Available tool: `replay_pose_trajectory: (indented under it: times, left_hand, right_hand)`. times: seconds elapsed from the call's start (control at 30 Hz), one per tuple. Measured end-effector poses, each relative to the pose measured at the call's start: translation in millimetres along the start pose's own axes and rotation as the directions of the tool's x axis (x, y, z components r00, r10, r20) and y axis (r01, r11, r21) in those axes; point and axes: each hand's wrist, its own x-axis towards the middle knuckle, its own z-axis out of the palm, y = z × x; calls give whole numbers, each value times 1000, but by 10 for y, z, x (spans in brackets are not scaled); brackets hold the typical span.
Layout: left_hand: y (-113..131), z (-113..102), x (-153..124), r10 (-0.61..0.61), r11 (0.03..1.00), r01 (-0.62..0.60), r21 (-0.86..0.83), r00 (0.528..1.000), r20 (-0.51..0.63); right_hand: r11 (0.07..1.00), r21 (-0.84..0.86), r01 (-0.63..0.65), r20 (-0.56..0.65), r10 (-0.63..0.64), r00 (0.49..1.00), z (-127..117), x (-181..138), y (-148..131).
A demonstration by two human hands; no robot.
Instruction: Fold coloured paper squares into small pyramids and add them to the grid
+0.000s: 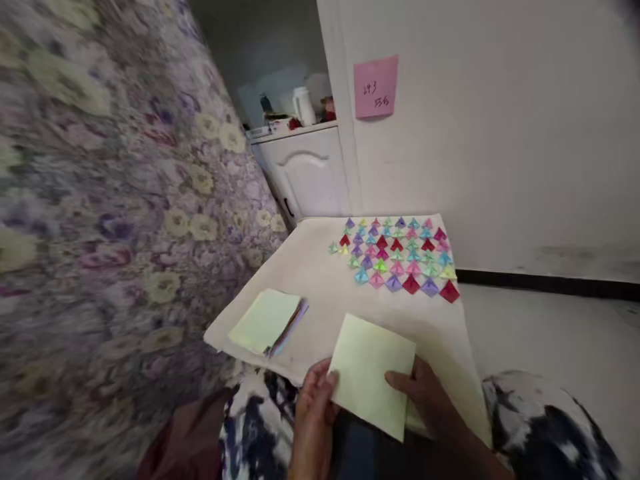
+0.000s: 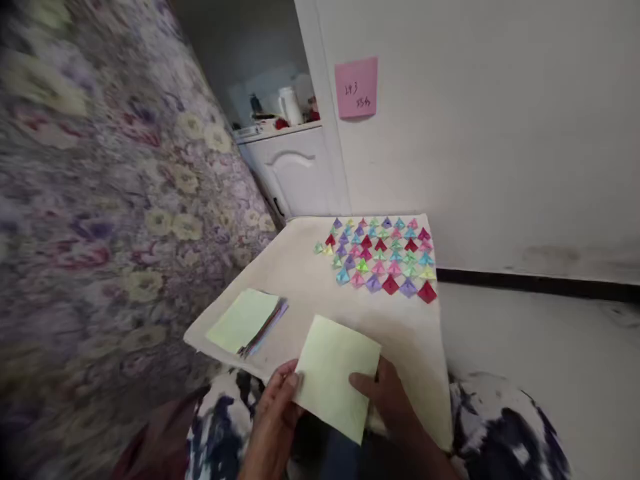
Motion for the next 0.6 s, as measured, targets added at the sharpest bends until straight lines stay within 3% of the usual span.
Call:
replay_pose_trajectory:
  times: [0.23, 0.43, 0.6]
  left_hand:
    - [262, -186, 64, -31, 998, 43, -48, 974, 225]
    - [266, -370, 105, -49, 982, -17, 188, 939, 339]
    - [242, -324, 92, -13, 935, -152, 321, 888, 460]
  right_hand:
    - [992, 78, -97, 116, 88, 989, 1, -71, -111]
    - [978, 152, -146, 114, 129, 985, -1, -87, -149]
    - [963, 193, -190, 172, 157, 973, 39, -115, -186]
